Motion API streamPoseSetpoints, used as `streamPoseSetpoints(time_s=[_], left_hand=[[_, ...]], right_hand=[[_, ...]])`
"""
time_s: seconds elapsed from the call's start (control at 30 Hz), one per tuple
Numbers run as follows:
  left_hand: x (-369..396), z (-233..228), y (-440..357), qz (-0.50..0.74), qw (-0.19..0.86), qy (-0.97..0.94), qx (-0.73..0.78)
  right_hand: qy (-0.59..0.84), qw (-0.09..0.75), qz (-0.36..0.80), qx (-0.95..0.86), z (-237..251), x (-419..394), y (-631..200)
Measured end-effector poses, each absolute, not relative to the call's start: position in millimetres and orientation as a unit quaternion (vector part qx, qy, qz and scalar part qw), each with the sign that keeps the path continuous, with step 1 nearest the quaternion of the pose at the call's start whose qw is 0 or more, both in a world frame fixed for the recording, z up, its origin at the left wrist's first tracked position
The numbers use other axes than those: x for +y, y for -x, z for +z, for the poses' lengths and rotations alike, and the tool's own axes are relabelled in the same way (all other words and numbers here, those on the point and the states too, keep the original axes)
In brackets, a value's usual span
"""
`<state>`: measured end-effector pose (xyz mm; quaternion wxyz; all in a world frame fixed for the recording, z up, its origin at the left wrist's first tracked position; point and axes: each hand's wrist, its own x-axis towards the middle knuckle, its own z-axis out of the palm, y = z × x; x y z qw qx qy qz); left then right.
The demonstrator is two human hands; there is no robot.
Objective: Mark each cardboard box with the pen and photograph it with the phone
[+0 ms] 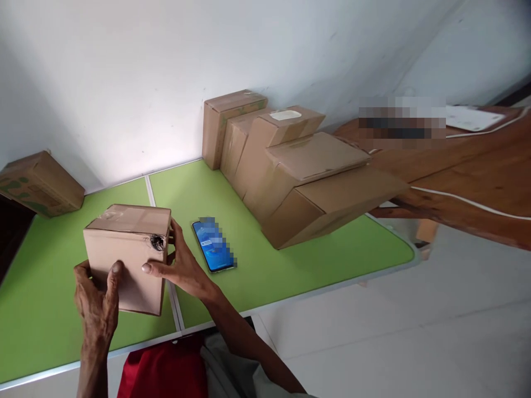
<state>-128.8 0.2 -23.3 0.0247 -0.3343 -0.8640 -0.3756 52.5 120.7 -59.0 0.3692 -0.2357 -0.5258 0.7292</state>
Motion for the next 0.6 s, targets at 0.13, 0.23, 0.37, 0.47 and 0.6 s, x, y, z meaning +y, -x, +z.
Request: streamPoseSetpoints(time_s=[0.13, 0.23, 0.37, 0.47, 0.6], left_hand=[[1, -11, 139, -0.424, -0.020, 0.333, -0.842], [9, 6, 144, -0.499, -0.058, 0.387, -0.773], [23, 20, 139, -0.498, -0.071, 0.389, -0.772], [25, 18, 134, -0.489, -0.053, 0.353, -0.796], [20, 9, 131, -0.490, 0.006, 0.348, -0.799]], right_hand=[[0.208, 0.336, 0.715, -0.576, -52, 130, -55], [0.200, 0.326, 0.703, -0.600, -51, 136, -55], [0.210, 0.346, 0.695, -0.595, -52, 138, -54], [0.218, 0.376, 0.696, -0.572, -51, 138, -53], [0.226, 0.384, 0.680, -0.582, -44, 137, -51]])
